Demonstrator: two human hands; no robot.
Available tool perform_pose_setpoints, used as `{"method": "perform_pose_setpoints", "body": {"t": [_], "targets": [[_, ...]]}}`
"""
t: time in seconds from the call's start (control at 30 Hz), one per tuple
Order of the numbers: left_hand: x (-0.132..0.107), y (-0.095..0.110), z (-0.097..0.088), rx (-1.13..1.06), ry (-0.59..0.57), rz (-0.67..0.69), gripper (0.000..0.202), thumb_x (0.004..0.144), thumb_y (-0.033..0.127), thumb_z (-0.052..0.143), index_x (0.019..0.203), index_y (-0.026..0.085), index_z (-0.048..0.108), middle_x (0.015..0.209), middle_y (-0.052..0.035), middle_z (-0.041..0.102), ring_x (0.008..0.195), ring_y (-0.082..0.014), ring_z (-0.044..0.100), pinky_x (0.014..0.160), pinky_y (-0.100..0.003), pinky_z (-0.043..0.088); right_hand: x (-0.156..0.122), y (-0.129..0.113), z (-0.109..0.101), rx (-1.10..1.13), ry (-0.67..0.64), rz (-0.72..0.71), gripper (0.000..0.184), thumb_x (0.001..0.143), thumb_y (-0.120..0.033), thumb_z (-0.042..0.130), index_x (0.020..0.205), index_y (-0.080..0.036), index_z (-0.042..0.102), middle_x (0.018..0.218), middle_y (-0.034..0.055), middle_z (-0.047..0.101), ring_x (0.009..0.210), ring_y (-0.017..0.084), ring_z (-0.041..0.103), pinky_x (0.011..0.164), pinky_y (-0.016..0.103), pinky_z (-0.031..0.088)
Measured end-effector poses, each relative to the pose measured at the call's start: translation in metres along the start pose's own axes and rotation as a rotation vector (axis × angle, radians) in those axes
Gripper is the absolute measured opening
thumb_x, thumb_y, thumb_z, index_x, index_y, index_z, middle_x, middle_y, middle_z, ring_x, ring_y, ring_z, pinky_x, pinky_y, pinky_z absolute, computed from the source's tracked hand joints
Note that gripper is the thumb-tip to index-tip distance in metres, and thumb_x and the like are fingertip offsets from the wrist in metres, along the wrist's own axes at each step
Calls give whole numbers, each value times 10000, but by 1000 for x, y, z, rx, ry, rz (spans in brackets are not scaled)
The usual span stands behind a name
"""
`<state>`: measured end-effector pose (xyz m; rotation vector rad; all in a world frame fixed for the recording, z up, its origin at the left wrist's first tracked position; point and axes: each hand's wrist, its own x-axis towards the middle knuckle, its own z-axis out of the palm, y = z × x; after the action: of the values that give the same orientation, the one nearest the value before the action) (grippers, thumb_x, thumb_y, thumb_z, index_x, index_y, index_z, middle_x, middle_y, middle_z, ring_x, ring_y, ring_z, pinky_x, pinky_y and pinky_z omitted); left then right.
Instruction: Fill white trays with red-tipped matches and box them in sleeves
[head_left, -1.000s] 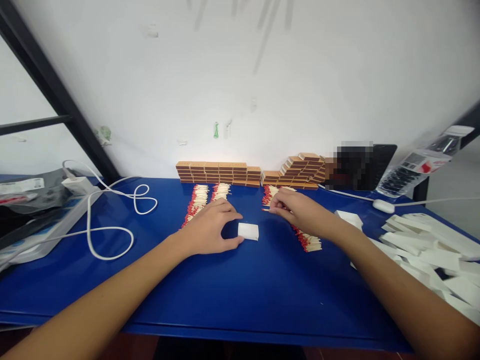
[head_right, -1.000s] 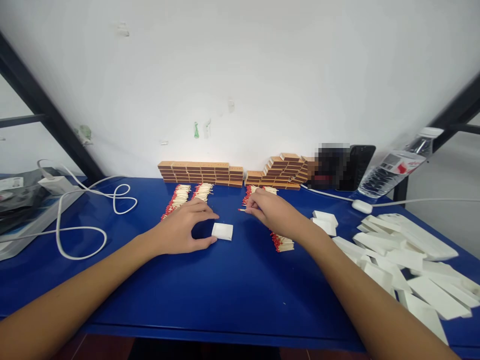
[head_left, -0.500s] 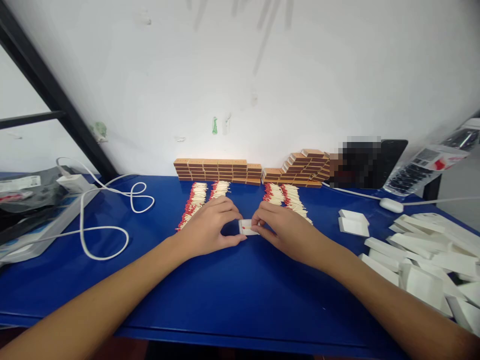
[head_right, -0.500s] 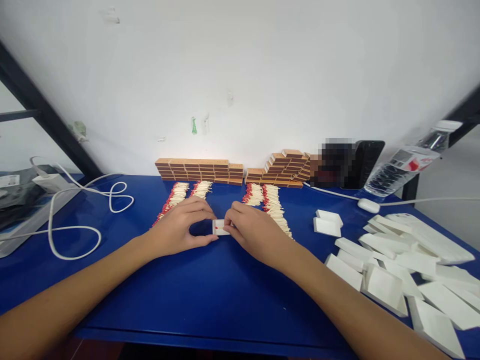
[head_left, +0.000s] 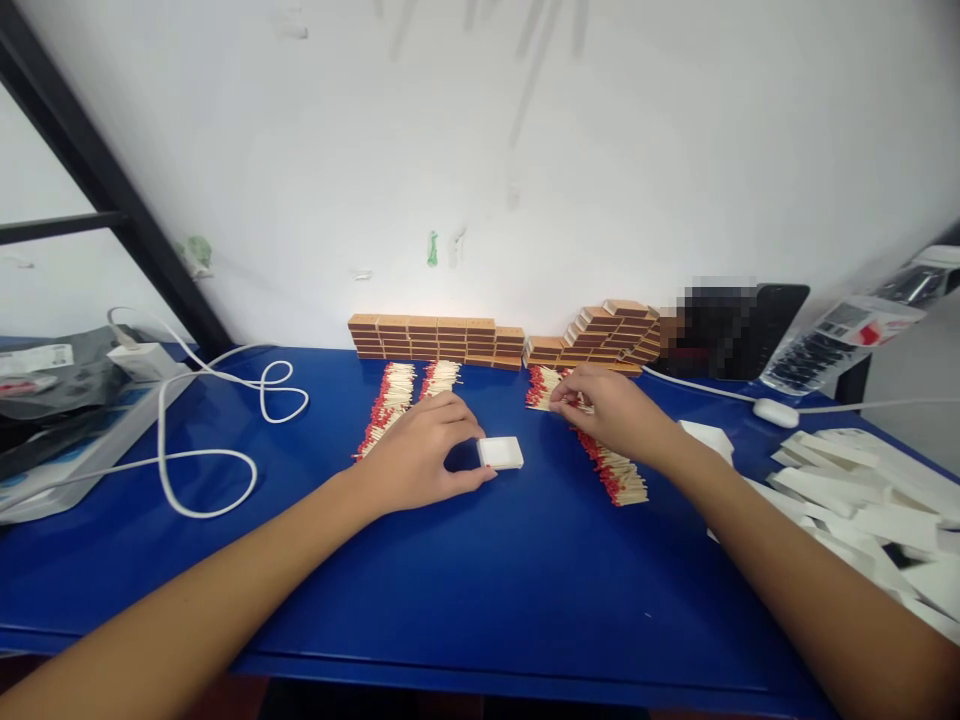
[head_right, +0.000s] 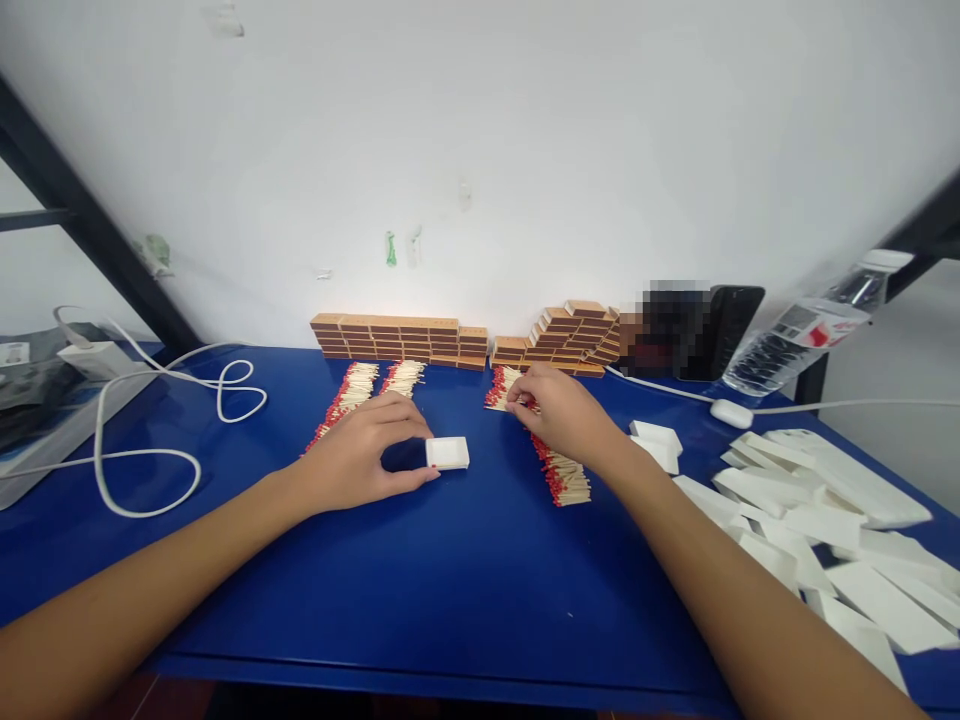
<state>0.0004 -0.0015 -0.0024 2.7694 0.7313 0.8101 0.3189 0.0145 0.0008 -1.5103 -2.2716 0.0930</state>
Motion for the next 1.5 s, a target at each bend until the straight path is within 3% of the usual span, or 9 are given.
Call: {"method": "perform_pose_setpoints", "body": {"t": [0.23,0.4,0.7,1.03,1.17,1.5], "targets": [[0,0,-1,0,-8,-4,241,935,388,828,1077,198,787,1079,-79,762,1088,-281,680,995,-450,566,0,-1,13,-7,-37,-22,156,965,-256,611,841,-208,693,922,97,688,830,231,628,742,343,460],[1,0,-1,-6,-34,-31,253,935,388,828,1088,190,793,1087,-82,761,1106,-282,678,1006,-448,558,-1,-3,10,-1,-99,-46,162,979,-264,594,843,-213,666,918,103,683,833,241,626,733,349,465],[0,-3,0,-6,-44,-46,248,942,402,822,1086,202,794,1090,-81,764,1094,-276,677,995,-440,553,-11,-33,7,37,-181,-84,117,986,-244,607,883,-232,661,935,82,686,862,240,639,752,349,484],[0,-6,-4,-14,-56,-51,251,944,404,816,1086,197,800,1062,-79,756,1063,-271,666,949,-442,561,-10,-35,-1,91,-210,-55,71,969,-283,656,988,-234,704,958,73,689,893,242,632,773,357,493],[0,-7,-4,-4,-50,-56,252,938,399,824,1088,197,799,1059,-78,759,1054,-269,668,945,-440,563,-10,-38,5,99,-221,-74,117,991,-254,607,901,-231,678,942,77,690,878,236,630,769,351,485],[1,-5,-7,2,-69,-74,252,940,402,822,1075,192,786,1054,-80,752,1042,-270,673,904,-423,552,-11,-33,-5,60,-310,18,230,982,-425,646,855,-235,667,902,78,696,822,244,623,700,350,431]]}}
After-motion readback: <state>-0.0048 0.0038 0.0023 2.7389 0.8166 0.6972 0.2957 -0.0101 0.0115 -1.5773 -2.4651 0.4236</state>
